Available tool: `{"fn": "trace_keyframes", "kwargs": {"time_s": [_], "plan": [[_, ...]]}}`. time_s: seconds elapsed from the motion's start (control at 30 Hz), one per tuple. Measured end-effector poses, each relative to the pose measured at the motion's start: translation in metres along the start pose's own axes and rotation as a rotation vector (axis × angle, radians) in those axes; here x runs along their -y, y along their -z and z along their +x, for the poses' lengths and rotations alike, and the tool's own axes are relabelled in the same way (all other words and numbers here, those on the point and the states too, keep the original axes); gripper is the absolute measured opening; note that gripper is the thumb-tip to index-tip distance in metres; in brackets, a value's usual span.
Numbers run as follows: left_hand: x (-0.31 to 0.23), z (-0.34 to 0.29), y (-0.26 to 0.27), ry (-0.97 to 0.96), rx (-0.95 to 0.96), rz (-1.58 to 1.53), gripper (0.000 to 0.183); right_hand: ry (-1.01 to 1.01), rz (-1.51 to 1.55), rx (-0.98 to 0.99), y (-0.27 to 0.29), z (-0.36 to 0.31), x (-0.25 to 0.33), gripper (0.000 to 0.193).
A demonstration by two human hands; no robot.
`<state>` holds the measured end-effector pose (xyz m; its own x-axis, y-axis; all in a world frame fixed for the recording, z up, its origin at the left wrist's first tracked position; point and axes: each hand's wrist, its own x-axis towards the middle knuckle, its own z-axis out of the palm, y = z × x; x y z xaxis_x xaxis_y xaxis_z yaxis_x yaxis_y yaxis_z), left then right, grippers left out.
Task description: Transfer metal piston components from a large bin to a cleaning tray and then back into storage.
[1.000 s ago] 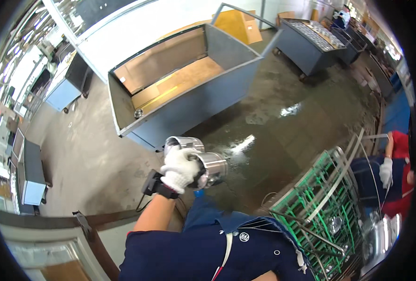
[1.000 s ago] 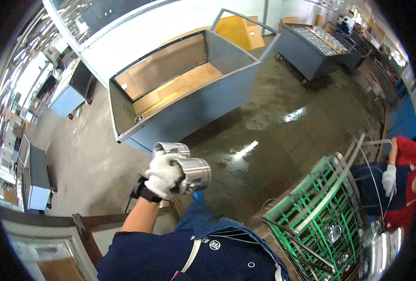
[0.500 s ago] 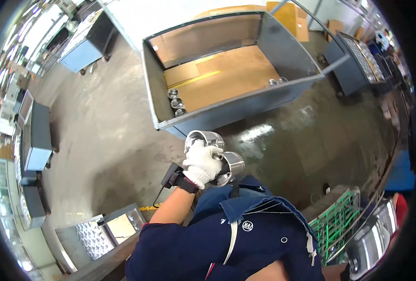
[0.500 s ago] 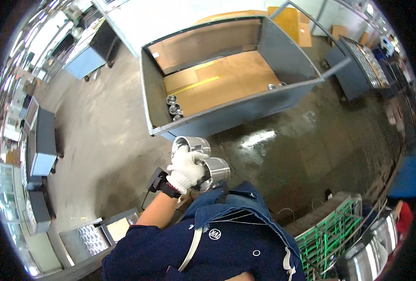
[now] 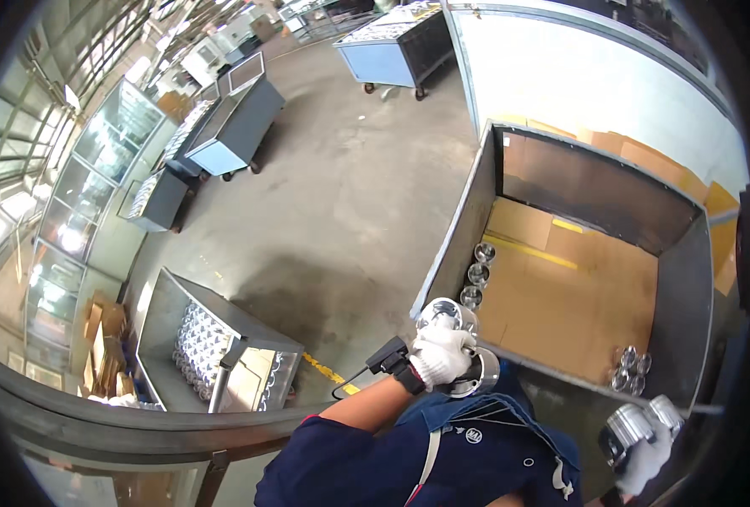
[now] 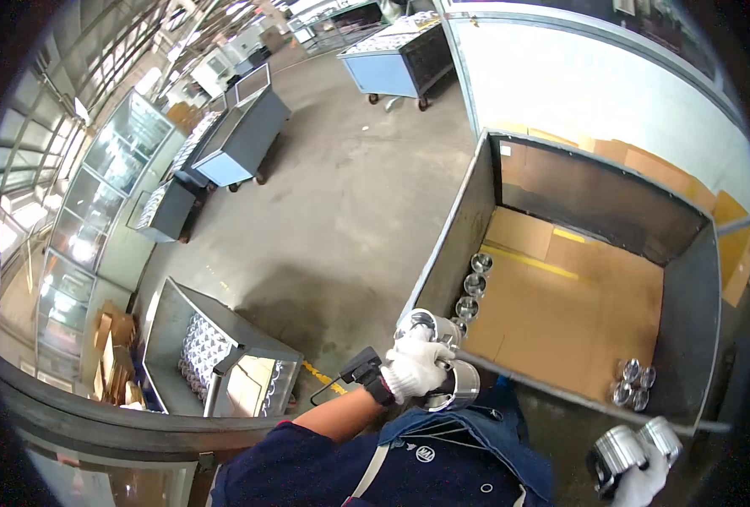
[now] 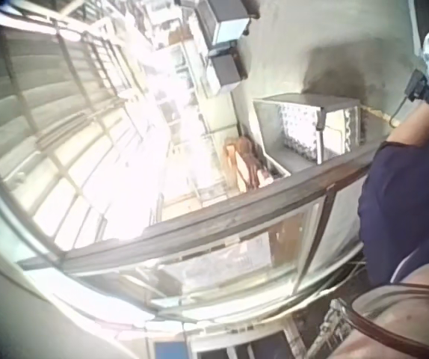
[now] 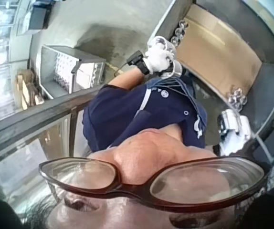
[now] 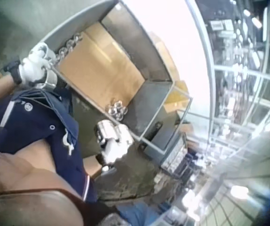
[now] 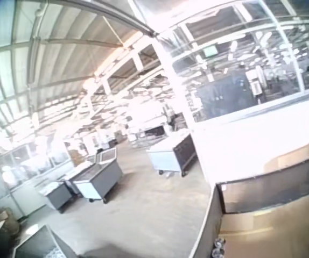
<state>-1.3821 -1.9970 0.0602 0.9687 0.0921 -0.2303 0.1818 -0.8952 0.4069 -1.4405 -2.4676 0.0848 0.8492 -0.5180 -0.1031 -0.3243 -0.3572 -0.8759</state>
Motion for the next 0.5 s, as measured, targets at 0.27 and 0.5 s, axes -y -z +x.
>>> {"fn": "trace_keyframes", "kwargs": {"time_s": [0.27, 0.5], "plan": [[-0.032, 0.095, 0.018, 0.071, 0.222, 0.044, 0.038, 0.401, -0.715, 0.143, -0.159, 0.179, 0.035, 0.016], [-0.055, 0.147, 0.024, 0.123, 0.269, 0.201, 0.03, 0.412, -0.982, 0.464, -0.282, 0.244, -0.01, 0.016]]}}
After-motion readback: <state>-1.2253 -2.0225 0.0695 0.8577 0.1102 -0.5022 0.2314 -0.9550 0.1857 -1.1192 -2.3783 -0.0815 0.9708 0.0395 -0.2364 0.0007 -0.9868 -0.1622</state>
